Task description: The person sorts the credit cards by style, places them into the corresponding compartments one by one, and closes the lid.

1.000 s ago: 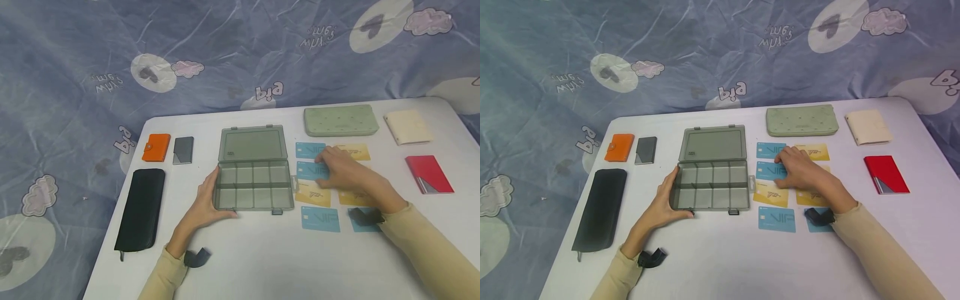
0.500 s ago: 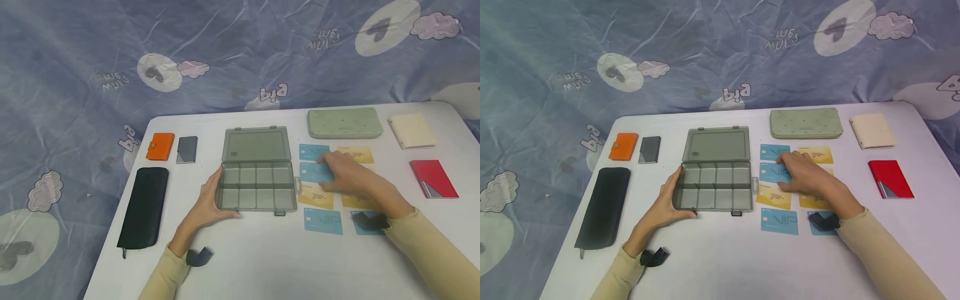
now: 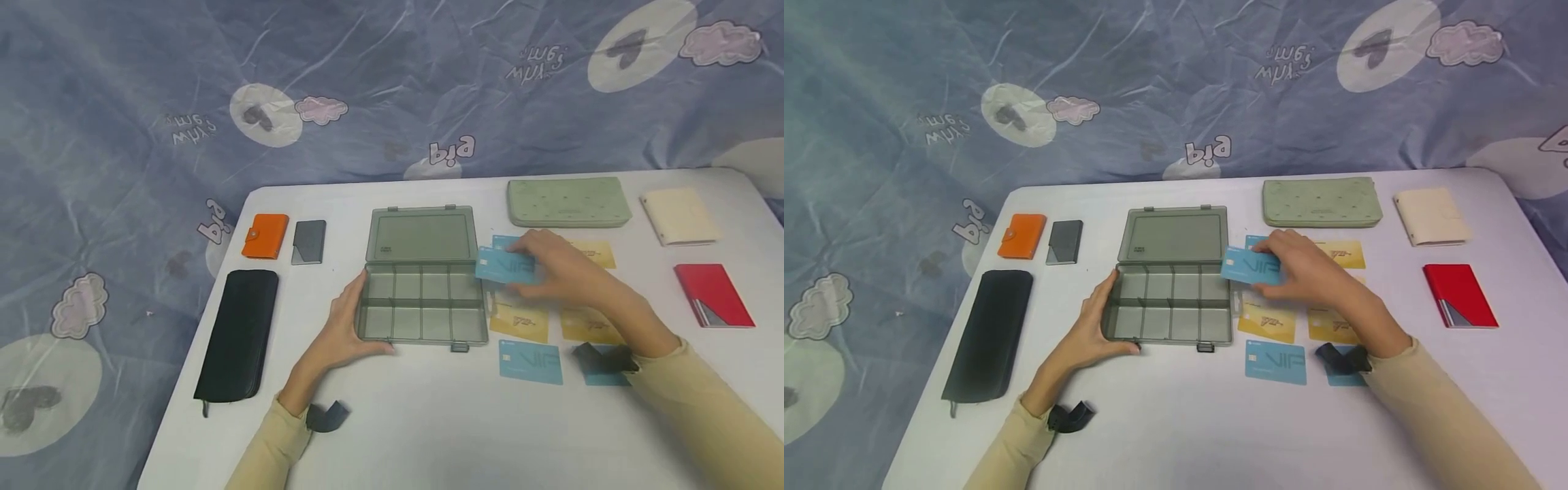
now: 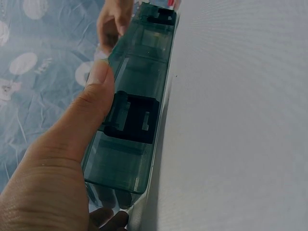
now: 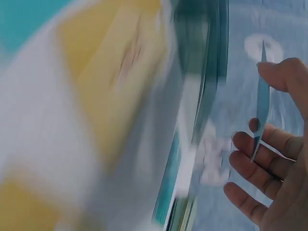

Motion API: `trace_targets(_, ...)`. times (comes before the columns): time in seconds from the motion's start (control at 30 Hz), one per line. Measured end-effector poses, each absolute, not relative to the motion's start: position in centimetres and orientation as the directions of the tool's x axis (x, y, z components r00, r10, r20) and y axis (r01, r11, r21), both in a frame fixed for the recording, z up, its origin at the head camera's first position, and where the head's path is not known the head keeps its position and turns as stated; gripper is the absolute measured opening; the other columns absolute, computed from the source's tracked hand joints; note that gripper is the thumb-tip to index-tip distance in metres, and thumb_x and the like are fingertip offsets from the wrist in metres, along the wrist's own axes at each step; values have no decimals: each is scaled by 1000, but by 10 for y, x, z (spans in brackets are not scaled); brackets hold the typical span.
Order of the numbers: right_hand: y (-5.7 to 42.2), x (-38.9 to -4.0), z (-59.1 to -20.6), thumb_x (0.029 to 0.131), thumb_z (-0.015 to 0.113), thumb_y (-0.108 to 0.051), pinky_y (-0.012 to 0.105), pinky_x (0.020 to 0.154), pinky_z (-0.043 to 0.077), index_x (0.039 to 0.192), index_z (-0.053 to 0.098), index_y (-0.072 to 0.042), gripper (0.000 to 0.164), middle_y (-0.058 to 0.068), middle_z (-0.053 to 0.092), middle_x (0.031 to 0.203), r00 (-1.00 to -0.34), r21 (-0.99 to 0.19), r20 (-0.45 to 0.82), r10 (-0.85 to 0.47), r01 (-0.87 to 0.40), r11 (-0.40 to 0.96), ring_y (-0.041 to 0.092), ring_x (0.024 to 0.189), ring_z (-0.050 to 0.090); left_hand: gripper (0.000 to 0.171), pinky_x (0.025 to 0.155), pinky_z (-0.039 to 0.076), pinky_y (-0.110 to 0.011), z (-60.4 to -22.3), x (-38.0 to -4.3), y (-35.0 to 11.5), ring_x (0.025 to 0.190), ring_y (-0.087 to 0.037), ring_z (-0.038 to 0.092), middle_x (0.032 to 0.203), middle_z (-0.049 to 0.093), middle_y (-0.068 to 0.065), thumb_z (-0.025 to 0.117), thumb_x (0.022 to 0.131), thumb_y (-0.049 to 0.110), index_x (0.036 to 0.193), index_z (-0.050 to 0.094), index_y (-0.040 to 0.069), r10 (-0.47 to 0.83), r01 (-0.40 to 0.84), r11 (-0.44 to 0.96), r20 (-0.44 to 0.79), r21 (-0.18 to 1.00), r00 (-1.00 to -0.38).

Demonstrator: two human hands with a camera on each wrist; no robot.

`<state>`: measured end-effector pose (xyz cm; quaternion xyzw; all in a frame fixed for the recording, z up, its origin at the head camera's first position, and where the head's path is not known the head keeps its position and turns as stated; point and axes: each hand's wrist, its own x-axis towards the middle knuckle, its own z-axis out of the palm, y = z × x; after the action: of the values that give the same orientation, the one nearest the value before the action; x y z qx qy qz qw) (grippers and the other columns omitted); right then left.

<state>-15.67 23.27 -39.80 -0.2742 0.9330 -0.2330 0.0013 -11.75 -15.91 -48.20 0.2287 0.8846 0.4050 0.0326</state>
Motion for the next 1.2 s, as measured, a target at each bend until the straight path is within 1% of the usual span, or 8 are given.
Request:
trace_targets(0.13,200,-162,-402,73,77,-32,43,92,36,115,59,-8,52,2,58,110,-766,-464,167,-620,-616,636,20,104,48,134,104,18,-52,-482,-117,-160,138,-19,19,156,12,-2,86,52,54,151,2,18,427,367,567,117,737,-897)
trace_targets(0.3,176,-168,-414,77,74,-38,47,99,34,117,58,-7,54,4,54,118,-725,-457,171,-667,-658,599,22,111,46,133,105,19,-53,-483,-118,-158,138,-20,19,156,11,-1,85,53,56,151,2,20,429,358,577,100,734,-898)
trace_targets(0.63,176,-165,-422,80,69,-46,42,97,37,125,55,-12,58,1,50,124,-733,-414,158,-662,-658,629,21,116,44,132,106,19,-51,-480,-118,-159,140,-19,18,156,10,-1,80,54,63,151,3,18,435,382,587,120,714,-892)
trace_targets(0.73,186,-163,-422,80,71,-43,41,96,38,124,57,-12,56,2,51,124,-742,-416,179,-646,-652,634,20,116,45,132,105,20,-50,-481,-118,-160,139,-19,19,156,10,-1,79,54,64,151,2,17,434,381,593,117,710,-893)
trace_targets(0.83,205,-163,-424,81,72,-37,42,98,36,122,58,-12,50,1,53,124,-779,-421,183,-599,-613,668,21,118,46,132,105,20,-49,-480,-118,-160,139,-19,19,156,11,-1,79,54,65,151,2,18,431,378,594,116,710,-895)
trace_targets(1.0,239,-163,-428,85,67,-32,48,105,27,129,53,-7,53,7,47,137,-839,-427,66,-541,-513,744,28,129,37,131,107,18,-50,-480,-117,-161,139,-18,18,156,10,1,78,55,65,151,2,18,428,374,596,113,711,-897)
trace_targets(1.1,251,-160,-432,86,66,-34,51,108,22,134,48,-8,58,7,39,145,-854,-418,-34,-520,-460,783,31,135,30,131,107,17,-50,-480,-117,-161,140,-18,17,156,10,0,80,56,62,151,2,18,430,375,596,112,710,-896)
trace_targets(1.2,256,-154,-432,86,66,-33,52,109,19,132,52,-11,53,5,39,146,-855,-432,-73,-514,-438,789,31,134,31,131,106,18,-51,-481,-117,-160,140,-19,18,156,11,-3,81,56,59,151,2,17,437,385,594,119,707,-892)
